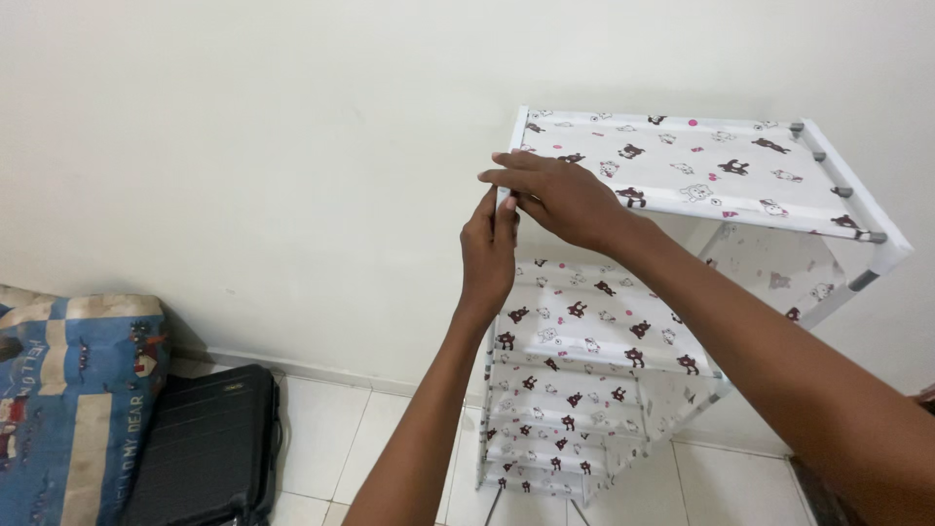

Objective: The person disassembles a small, multi-tiered fabric storage shelf. They remove the fabric shelves from the metal frame one by one, then detach the metal rods and plastic connectors, placing all components on a wooden table.

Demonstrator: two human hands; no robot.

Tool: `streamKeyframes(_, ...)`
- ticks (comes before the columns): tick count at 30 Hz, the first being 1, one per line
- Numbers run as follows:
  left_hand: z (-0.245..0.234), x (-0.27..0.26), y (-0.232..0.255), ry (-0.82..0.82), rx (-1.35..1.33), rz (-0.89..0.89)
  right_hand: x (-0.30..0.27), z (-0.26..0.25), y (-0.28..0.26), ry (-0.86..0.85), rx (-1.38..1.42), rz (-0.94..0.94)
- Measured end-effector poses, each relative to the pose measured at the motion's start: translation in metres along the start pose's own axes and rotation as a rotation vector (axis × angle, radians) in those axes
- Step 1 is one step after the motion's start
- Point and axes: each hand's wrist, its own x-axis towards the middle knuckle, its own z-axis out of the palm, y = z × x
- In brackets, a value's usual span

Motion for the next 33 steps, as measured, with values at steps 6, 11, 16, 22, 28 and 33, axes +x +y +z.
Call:
streamKeyframes(6, -0.013, -0.006, -0.003, -0.085, -0.187, 0.057, -0.007, 0.002, -0.007, -0.044, -0.104, 0.143)
streamKeyframes(11, -0.010, -0.008, -0.001, -0.089, -0.255, 0.111, -0.009, 0.000, -0.008, 0.019, -0.103, 0.117)
streamKeyframes(16, -0.004, -0.008, -0.010, -0.051, -0.275, 0.080, -0.010, 0.008, -0.006, 0.077, -0.170, 0.068)
streamKeyframes(22, -0.005, -0.005, -0.013, -0.055, -0.319, 0.075, -0.006, 0.006, -0.009, -0.029, -0.156, 0.198)
streamKeyframes(28, -0.001, -0.001, -0.011, -0.015, -0.279, 0.028, -0.002, -0.003, -0.008, -0.018, -0.179, 0.111)
streamKeyframes(33, -0.009, 0.007, 0.002, 0.056, -0.233, -0.137, 0.008, -0.018, -0.010, 0.013, -0.043, 0.035)
